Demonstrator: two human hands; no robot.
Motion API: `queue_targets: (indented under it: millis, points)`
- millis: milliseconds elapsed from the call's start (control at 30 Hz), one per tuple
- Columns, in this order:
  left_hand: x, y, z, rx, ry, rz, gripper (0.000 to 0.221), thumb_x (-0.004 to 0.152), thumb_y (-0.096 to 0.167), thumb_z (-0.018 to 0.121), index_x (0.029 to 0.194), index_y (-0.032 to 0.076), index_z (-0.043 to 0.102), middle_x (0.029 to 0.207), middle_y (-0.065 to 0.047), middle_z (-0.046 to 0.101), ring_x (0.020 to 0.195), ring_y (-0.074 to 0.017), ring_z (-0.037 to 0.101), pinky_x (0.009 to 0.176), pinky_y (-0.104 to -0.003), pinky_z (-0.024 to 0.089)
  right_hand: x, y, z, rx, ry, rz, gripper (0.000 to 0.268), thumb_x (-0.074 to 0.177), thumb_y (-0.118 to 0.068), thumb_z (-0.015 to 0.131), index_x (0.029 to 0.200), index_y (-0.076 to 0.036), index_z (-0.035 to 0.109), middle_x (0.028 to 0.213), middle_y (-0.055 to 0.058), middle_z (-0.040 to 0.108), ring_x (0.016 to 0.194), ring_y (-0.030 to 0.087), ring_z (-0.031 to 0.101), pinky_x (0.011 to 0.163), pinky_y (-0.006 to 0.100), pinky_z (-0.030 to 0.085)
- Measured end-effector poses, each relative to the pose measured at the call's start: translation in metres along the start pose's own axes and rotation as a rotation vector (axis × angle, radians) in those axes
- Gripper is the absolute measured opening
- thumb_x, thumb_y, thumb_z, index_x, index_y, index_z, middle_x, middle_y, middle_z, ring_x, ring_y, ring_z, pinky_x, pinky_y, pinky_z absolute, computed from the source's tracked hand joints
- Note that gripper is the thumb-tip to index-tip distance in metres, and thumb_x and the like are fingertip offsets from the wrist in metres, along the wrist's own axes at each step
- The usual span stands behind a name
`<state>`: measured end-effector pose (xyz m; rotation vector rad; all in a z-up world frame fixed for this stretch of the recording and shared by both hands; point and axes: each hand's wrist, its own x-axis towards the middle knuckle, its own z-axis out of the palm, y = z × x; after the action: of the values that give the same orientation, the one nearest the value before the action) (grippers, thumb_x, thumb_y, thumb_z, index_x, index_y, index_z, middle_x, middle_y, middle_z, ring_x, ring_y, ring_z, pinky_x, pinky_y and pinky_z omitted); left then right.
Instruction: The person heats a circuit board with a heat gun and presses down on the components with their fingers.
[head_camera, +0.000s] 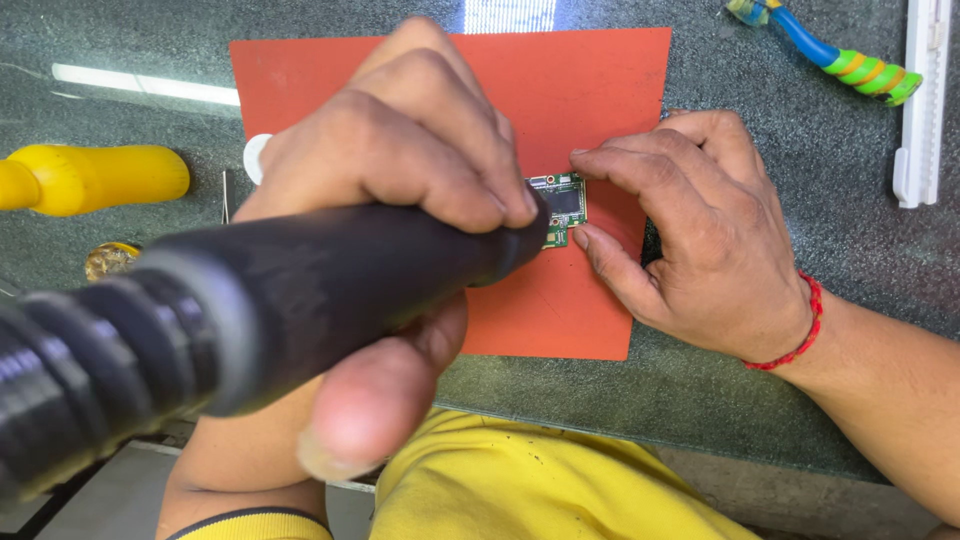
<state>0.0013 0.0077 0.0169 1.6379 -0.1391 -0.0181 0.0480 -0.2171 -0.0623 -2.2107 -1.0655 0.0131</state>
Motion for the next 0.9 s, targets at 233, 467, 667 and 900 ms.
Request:
queue_targets:
  millis: [233,467,667,900]
  points:
    - [-0.004,0.001,0.000,0.008,0.001,0.003,0.075,0.087,0.082,0.056,0.101,0.009,0.058,0.097,-0.002,0.066,0.086,-0.0150,0.058,0.077,-0.027,0.049,0.000,0.000,0.000,0.000,-0.002,-0.009,0.047,0.080,-0.012,0.083,0.120,-0.002,0.062,0.110,0.012,0.068,0.102,0.034,0.057,0.093,0.044,0.046]
    - [-0.007,0.000,0.003,0.038,0.048,-0.068,0.076,0.087,0.083,0.055,0.100,0.009,0.058,0.097,-0.002,0.066,0.086,-0.0142,0.058,0.076,-0.026,0.049,0.000,0.000,0.000,-0.009,-0.006,-0.004,0.047,0.080,-0.013,0.084,0.121,-0.003,0.062,0.109,0.012,0.068,0.103,0.034,0.057,0.093,0.044,0.046]
    - [-0.003,-0.008,-0.002,-0.004,-0.030,0.050,0.072,0.093,0.083,0.053,0.103,0.012,0.056,0.101,0.002,0.066,0.085,-0.0113,0.057,0.078,-0.024,0.046,0.001,-0.001,0.000,-0.001,-0.009,-0.003,0.047,0.080,-0.013,0.083,0.121,-0.003,0.062,0.109,0.012,0.068,0.103,0.034,0.057,0.093,0.044,0.046]
    - [0.000,-0.020,0.002,0.014,-0.002,0.139,0.070,0.096,0.082,0.053,0.106,0.012,0.055,0.099,0.002,0.065,0.086,-0.0103,0.058,0.079,-0.023,0.046,0.001,-0.001,0.000,0.003,-0.008,-0.015,0.047,0.080,-0.012,0.083,0.121,-0.003,0.062,0.109,0.012,0.068,0.102,0.034,0.057,0.093,0.043,0.046]
